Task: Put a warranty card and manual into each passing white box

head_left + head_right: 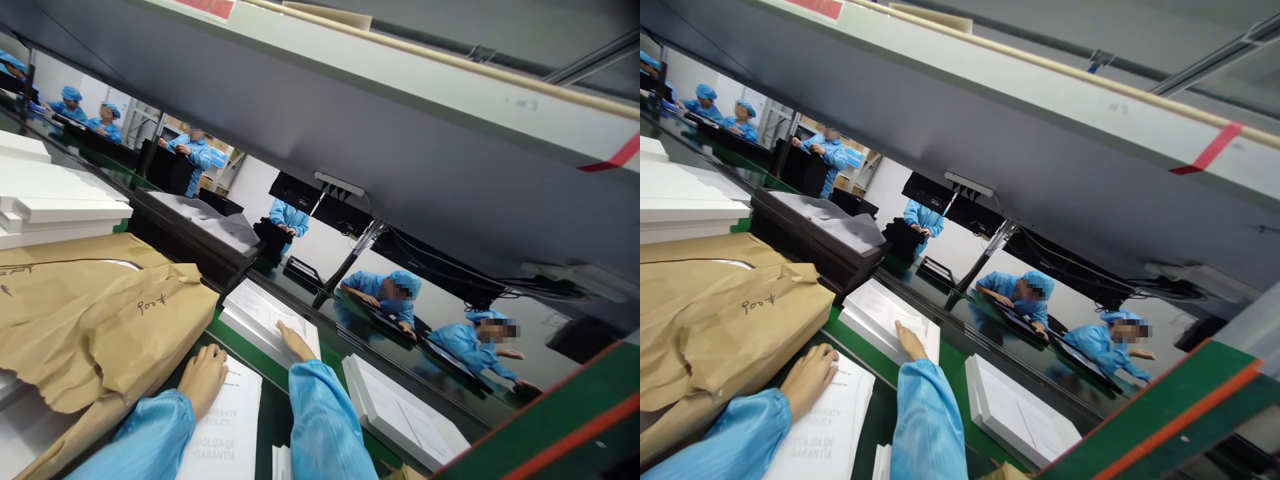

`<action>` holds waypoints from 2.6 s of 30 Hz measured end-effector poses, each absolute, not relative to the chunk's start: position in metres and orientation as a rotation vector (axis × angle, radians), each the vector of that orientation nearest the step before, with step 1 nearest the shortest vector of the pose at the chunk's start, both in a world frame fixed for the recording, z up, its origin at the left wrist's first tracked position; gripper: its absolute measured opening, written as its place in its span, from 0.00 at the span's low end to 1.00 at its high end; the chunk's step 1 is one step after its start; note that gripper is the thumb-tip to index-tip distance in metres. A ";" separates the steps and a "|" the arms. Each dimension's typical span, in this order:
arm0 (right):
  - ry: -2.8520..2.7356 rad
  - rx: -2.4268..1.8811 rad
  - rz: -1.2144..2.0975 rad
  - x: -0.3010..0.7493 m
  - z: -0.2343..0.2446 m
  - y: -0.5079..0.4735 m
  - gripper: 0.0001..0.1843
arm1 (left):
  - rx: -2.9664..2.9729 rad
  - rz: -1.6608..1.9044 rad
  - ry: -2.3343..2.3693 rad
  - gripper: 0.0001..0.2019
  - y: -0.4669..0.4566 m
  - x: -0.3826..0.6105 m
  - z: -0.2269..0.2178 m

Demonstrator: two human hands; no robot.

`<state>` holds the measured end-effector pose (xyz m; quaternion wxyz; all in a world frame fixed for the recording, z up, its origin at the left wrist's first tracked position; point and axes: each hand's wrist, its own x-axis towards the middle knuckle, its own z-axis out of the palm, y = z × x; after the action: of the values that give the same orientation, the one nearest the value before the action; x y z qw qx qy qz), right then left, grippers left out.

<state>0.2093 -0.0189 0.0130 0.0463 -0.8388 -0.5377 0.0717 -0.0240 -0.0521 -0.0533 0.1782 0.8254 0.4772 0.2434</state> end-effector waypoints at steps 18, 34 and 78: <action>-1.540 -2.702 0.104 0.216 0.006 -0.049 0.31 | 2.364 0.627 1.326 0.14 -0.053 -0.027 -0.049; -1.609 -2.615 0.160 0.212 0.005 -0.038 0.19 | 2.349 0.666 1.302 0.13 -0.052 -0.027 -0.052; -1.169 -1.635 0.600 0.058 -0.048 -0.206 0.24 | 2.421 1.008 1.395 0.12 -0.079 -0.044 -0.049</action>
<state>0.0579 -0.2060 -0.0481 0.4986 -0.6757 -0.4831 0.2479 -0.0442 -0.0793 -0.0494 0.0854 0.8122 0.4678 0.3380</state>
